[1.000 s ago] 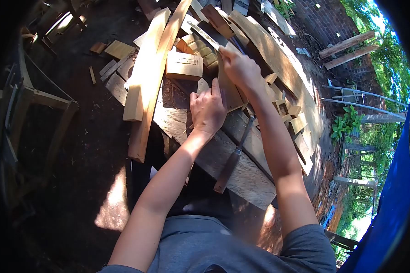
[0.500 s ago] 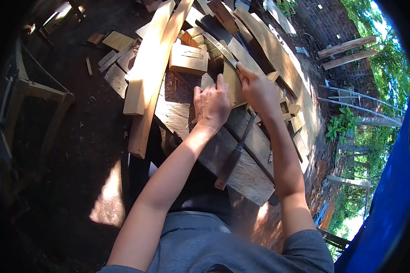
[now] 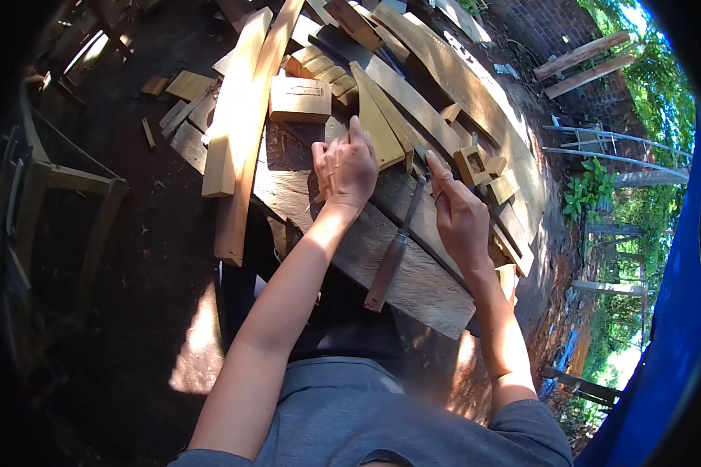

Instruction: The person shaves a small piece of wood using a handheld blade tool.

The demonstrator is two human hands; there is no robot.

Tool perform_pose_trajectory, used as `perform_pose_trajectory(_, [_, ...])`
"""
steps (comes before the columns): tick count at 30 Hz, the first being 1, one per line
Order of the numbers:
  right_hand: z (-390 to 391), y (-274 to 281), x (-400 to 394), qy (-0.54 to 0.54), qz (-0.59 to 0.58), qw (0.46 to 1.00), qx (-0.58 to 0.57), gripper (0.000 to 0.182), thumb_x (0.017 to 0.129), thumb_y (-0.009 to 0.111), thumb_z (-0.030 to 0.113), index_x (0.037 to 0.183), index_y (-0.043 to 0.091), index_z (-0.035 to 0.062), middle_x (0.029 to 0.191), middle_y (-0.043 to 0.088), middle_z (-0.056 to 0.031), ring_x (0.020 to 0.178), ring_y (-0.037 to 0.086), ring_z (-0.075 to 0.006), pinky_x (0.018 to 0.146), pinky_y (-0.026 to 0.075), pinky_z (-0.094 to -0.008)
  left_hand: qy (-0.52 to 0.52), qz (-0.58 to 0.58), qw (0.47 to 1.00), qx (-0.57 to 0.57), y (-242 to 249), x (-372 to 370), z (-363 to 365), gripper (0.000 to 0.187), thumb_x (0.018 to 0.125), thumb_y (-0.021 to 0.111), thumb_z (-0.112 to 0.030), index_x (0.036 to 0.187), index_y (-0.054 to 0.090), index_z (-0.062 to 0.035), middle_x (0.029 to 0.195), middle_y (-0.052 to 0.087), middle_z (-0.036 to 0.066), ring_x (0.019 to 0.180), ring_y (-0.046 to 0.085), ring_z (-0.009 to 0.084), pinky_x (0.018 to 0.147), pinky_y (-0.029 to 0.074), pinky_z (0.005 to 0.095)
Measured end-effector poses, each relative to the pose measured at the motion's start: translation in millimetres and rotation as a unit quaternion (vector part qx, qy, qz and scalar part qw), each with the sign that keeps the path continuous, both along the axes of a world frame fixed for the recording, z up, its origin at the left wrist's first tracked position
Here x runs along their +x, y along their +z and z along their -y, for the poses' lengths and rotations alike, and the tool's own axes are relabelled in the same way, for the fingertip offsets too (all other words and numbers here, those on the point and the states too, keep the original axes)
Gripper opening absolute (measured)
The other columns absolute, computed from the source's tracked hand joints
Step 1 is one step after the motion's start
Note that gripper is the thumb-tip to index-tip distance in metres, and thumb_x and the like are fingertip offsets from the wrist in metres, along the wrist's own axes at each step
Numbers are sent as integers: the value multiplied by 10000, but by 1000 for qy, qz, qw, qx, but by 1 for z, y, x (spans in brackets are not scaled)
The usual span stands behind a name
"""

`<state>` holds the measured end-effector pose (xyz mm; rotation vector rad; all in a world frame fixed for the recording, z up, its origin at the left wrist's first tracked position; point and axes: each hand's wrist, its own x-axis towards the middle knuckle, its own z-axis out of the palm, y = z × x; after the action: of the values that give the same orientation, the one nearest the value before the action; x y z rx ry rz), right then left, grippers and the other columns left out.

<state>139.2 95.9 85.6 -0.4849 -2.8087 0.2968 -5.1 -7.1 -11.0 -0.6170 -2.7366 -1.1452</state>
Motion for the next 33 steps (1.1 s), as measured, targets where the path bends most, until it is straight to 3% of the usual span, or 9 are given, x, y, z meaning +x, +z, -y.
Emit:
perform_pose_trajectory(2, [8, -1, -3, 25, 5, 999, 23, 515, 923, 583, 165, 1391, 545, 374, 758, 638, -59, 619, 659, -290, 539, 528, -415, -16, 8, 1000, -9, 4, -1, 2, 345, 1008, 436, -240, 1260, 564, -43, 816, 704, 151, 799, 675, 301, 804, 390, 430])
perform_pose_trajectory(3, [14, 3, -2, 1, 102, 989, 103, 532, 910, 605, 168, 1393, 543, 384, 711, 602, -59, 581, 649, -279, 514, 519, -422, -27, 20, 999, -17, 3, -2, 2, 345, 1003, 437, -232, 1255, 566, -34, 816, 704, 151, 797, 675, 302, 804, 391, 432])
perform_pose_trajectory(5, [16, 0, -2, 3, 85, 987, 135, 527, 911, 606, 189, 1394, 541, 392, 676, 567, -61, 550, 642, -274, 489, 508, -426, -15, 4, 1000, -3, 1, 0, 1, 345, 995, 438, -225, 1240, 573, -22, 811, 701, 151, 797, 676, 304, 804, 392, 434])
perform_pose_trajectory(12, [8, 15, -22, 7, 132, 978, 159, 429, 950, 568, 254, 1361, 574, 376, 697, 622, -76, 568, 660, -284, 496, 519, -414, -24, 14, 1000, -6, 4, 1, 2, 366, 1014, 419, -254, 1254, 572, -24, 866, 712, 173, 824, 684, 306, 813, 396, 432])
perform_pose_trajectory(17, [-19, -10, -90, 31, 77, 992, 97, 369, 963, 536, 288, 1321, 603, 345, 738, 675, -119, 636, 684, -327, 550, 537, -448, -20, 5, 1000, -4, 4, -2, 3, 384, 1015, 418, -257, 1297, 556, -37, 892, 716, 186, 839, 687, 313, 811, 403, 438])
perform_pose_trajectory(21, [-18, -15, -87, 41, 56, 993, 91, 364, 965, 522, 283, 1316, 605, 336, 741, 677, -146, 666, 693, -339, 583, 544, -456, -28, 14, 1000, -3, 6, 0, 3, 384, 1016, 420, -259, 1294, 561, -34, 880, 718, 178, 824, 688, 321, 804, 401, 451])
perform_pose_trajectory(26, [13, 27, -38, 4, 186, 974, 130, 362, 956, 539, 278, 1307, 613, 328, 738, 679, -133, 636, 689, -331, 567, 541, -448, -27, 11, 1000, 4, 5, -2, 4, 314, 1006, 437, -230, 1220, 544, -26, 864, 723, 131, 805, 687, 289, 816, 393, 436])
perform_pose_trajectory(28, [16, 28, -40, -28, 226, 967, 111, 373, 967, 524, 285, 1325, 609, 351, 851, 711, -125, 697, 691, -327, 632, 542, -443, -26, 6, 1000, 9, 2, -3, 2, 313, 1005, 439, -231, 1217, 546, -26, 861, 721, 132, 798, 686, 289, 815, 393, 436])
perform_pose_trajectory(33, [-9, -10, -102, 17, 87, 991, 104, 342, 957, 542, 279, 1284, 633, 321, 726, 684, -142, 637, 690, -340, 559, 533, -465, -29, 8, 1000, -6, 8, -1, 4, 323, 1005, 442, -233, 1224, 553, -23, 859, 721, 134, 794, 685, 292, 813, 393, 437])
